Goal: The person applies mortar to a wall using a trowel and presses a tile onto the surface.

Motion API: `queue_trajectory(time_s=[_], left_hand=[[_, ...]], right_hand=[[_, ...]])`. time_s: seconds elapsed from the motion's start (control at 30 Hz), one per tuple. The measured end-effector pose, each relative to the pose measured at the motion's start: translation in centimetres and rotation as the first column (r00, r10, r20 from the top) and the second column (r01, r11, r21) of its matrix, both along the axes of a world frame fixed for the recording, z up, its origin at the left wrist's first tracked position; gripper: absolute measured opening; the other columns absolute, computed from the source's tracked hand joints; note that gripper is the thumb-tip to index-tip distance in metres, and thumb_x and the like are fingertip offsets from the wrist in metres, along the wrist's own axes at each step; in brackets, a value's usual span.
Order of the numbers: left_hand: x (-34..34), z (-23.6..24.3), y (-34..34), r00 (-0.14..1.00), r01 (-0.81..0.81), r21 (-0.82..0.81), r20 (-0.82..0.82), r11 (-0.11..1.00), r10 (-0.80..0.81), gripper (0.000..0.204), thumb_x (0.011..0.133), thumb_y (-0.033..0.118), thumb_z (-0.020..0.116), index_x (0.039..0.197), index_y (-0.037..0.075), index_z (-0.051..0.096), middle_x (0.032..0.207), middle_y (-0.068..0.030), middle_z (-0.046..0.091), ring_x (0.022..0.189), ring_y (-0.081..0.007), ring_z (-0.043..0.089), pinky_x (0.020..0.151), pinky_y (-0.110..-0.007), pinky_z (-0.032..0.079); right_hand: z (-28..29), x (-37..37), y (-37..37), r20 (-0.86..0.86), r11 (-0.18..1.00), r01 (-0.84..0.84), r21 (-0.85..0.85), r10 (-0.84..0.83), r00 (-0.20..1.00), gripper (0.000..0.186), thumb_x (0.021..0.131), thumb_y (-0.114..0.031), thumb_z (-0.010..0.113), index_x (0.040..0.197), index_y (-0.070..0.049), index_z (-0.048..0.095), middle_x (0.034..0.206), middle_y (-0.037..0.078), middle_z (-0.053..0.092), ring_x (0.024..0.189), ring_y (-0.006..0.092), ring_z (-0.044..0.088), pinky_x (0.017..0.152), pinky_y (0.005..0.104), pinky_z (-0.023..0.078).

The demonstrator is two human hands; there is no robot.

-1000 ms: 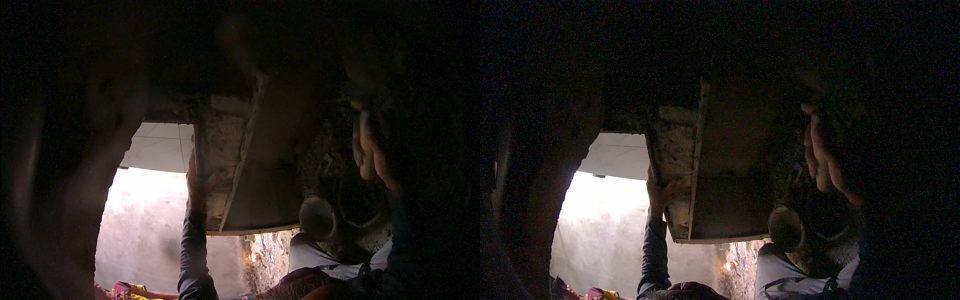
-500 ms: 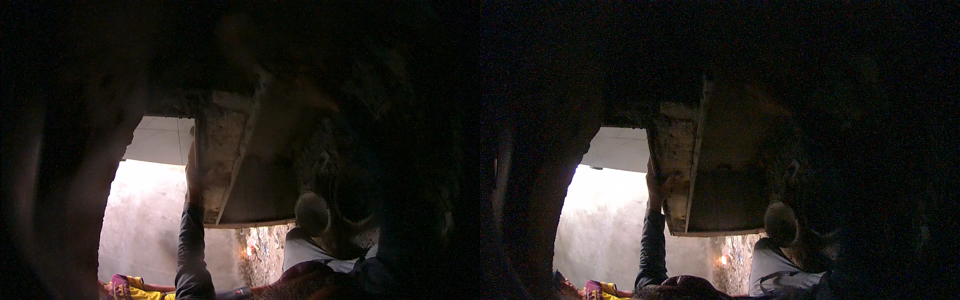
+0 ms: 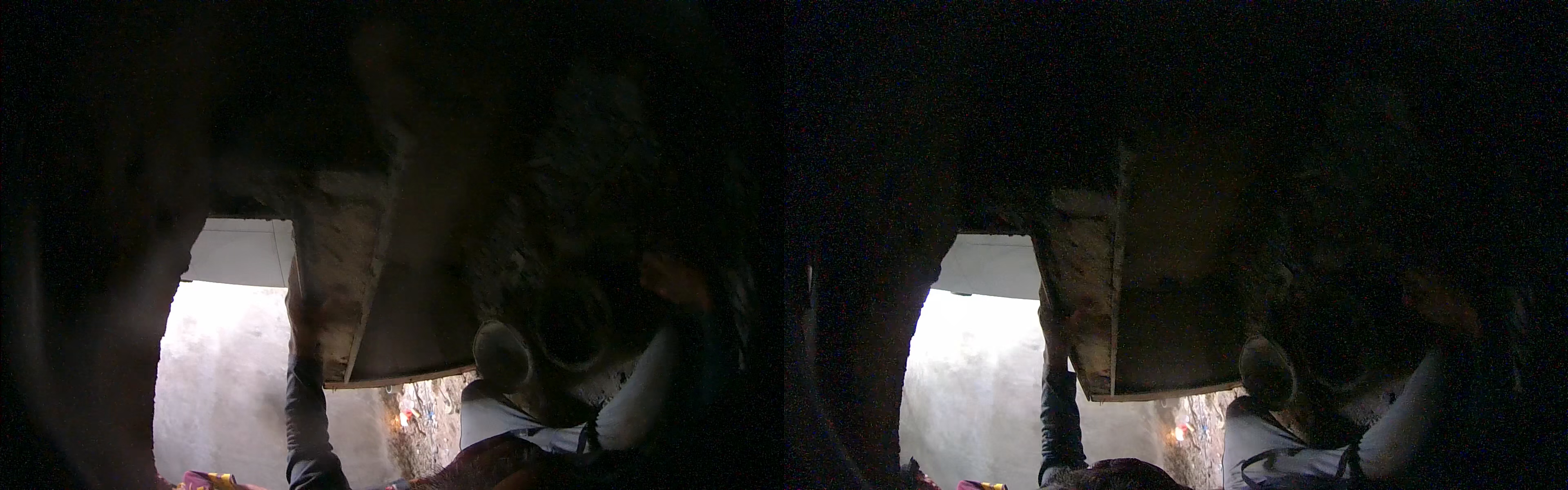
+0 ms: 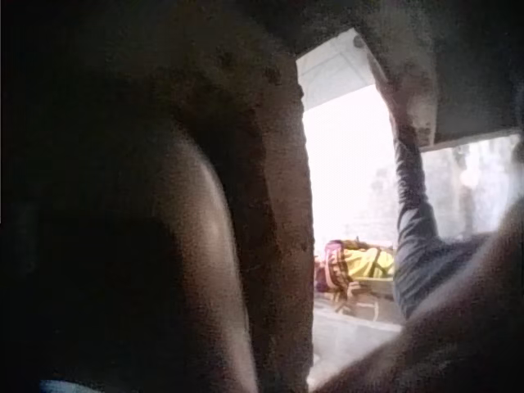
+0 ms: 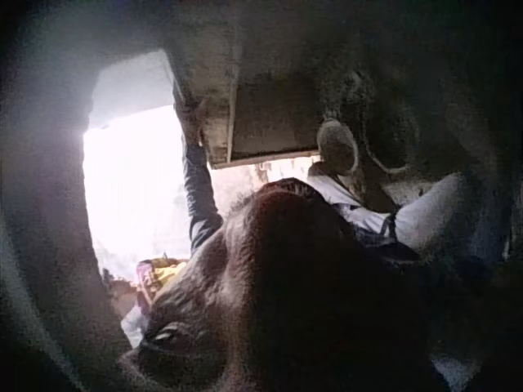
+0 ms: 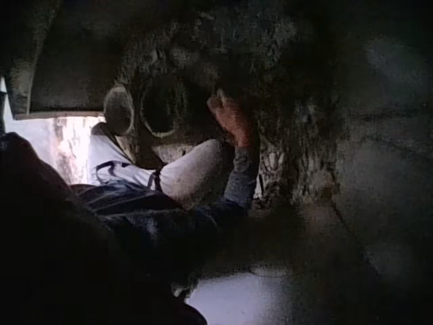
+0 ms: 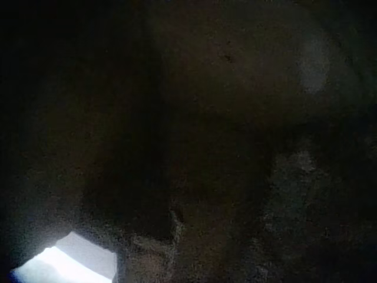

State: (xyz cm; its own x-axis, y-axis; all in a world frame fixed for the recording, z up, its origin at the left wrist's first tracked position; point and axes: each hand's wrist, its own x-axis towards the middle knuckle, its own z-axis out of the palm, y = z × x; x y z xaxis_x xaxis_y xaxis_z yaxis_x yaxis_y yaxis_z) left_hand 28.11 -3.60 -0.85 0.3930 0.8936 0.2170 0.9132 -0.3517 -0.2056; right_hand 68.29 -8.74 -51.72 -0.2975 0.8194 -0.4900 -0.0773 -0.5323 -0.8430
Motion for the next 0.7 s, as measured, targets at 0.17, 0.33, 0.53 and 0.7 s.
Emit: queue_trajectory(time_s=[0.17,0.33,0.53,0.7], left_hand=[[-0.1,-0.1,-0.4,0.994,-0.002,-0.031,0.112,1.0,0.005,0.087,0.08,0.025,0.079,0.15,0.003,0.033,0.134,-0.0231,0.057,0.119,-0.034,0.059,0.098,-0.043,0.051],[2.4,-0.7,0.2,0.997,-0.003,-0.046,0.08,0.999,0.007,0.089,0.079,0.025,0.079,0.151,0.003,0.032,0.135,-0.0218,0.057,0.12,-0.0316,0.059,0.098,-0.043,0.051],[0.9,-0.4,0.1,0.996,0.018,-0.004,0.086,1.0,-0.018,0.087,0.079,0.028,0.079,0.15,0.003,0.034,0.133,-0.0229,0.057,0.118,-0.0324,0.06,0.097,-0.044,0.051],[1.2,-0.3,0.6,0.997,0.004,-0.051,0.071,0.999,-0.001,0.09,0.08,0.029,0.079,0.152,0.005,0.032,0.145,-0.0178,0.05,0.128,-0.0287,0.054,0.104,-0.04,0.049]], right_hand=[[0.4,-2.9,-1.6,-0.117,0.995,-0.097,-0.009,0.095,0.989,0.063,0.101,-0.041,0.053,0.151,-0.009,0.033,0.128,0.01,0.054,0.107,0.0204,0.055,0.1,0.0388,0.044],[1.2,-5.3,-2.8,-0.201,0.987,-0.16,0.005,0.158,0.967,0.062,0.101,-0.042,0.053,0.15,-0.008,0.034,0.123,0.009,0.055,0.099,0.0191,0.054,0.094,0.038,0.045],[1.6,-7.1,-3.7,-0.246,0.973,-0.23,0.033,0.231,0.941,0.062,0.101,-0.043,0.053,0.149,-0.007,0.035,0.116,0.009,0.056,0.088,0.0175,0.053,0.087,0.0371,0.046],[2.0,-7.8,-4.6,-0.263,0.966,-0.257,0.041,0.258,0.93,0.061,0.101,-0.043,0.053,0.148,-0.006,0.036,0.11,0.008,0.056,0.08,0.0162,0.053,0.081,0.0363,0.047]])
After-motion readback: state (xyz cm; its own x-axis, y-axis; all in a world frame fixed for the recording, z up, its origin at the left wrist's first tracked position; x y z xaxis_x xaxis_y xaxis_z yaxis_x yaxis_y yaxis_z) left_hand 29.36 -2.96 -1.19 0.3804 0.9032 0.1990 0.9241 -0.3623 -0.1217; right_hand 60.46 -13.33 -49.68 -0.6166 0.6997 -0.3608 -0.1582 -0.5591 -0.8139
